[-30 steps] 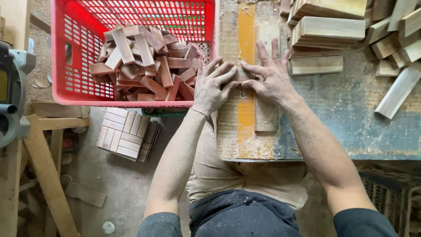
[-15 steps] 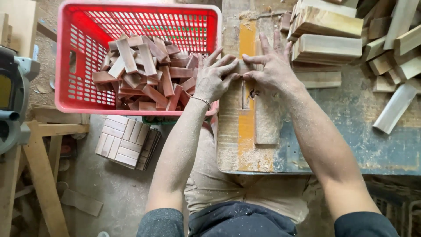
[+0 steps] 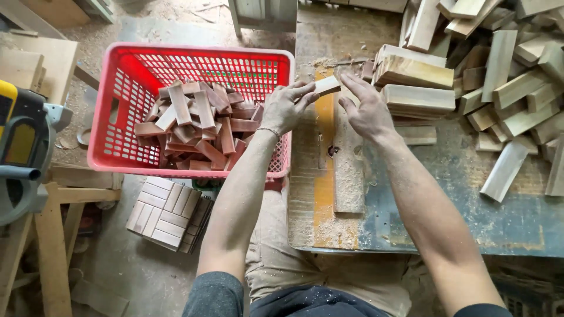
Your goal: The person repeatedly picks up small rectangular wooden blocks from a red basket and pushes them against a stationary router bit on a workbench to smooth the edges. The person handles the blocks by hand, turning them over to process different sides before placing them back into the basket or onto a pile of finished pieces.
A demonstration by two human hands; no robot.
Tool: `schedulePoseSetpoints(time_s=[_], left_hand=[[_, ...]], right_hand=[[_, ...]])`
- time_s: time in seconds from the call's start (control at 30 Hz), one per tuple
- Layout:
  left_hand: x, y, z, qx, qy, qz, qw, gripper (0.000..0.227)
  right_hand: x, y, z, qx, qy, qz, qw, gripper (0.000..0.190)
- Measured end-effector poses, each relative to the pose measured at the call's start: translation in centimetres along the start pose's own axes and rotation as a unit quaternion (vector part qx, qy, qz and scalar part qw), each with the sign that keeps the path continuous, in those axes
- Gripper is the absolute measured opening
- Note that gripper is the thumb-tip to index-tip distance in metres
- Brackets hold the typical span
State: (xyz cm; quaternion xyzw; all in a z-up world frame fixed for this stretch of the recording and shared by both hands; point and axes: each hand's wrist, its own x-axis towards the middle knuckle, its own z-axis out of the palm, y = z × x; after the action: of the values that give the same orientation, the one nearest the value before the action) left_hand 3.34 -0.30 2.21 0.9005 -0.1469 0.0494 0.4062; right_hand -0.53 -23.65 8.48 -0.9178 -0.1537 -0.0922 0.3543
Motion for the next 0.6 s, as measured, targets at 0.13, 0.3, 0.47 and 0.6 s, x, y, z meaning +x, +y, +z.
schedulePoseSetpoints(time_s=[0.13, 0.3, 0.47, 0.6], left_hand=[[-2.1, 3.1, -2.0, -0.17, -0.093, -0.099, 0.976, 0.029], [-6.2, 9.7, -6.7, -0.248, -0.217, -0.106, 0.938, 0.034], [-9.2, 10.3, -5.6, -0.245, -0.258, -0.132, 0.925, 0.043], [-12.4, 11.4, -4.1, -0.302, -0.239, -0.198, 0.901, 0.05]], right_hand=[[-2.5, -2.9, -3.3, 0.095, -0.001, 0.012, 0.995, 0.06], [-6.3, -6.8, -5.3, 0.214, 0.054, -0.036, 0.975, 0.031], [-9.2, -6.2, -5.9, 0.065, 0.118, -0.141, 0.981, 0.017], [-11.1, -5.7, -5.8, 0.025, 0.135, -0.138, 0.981, 0.005]])
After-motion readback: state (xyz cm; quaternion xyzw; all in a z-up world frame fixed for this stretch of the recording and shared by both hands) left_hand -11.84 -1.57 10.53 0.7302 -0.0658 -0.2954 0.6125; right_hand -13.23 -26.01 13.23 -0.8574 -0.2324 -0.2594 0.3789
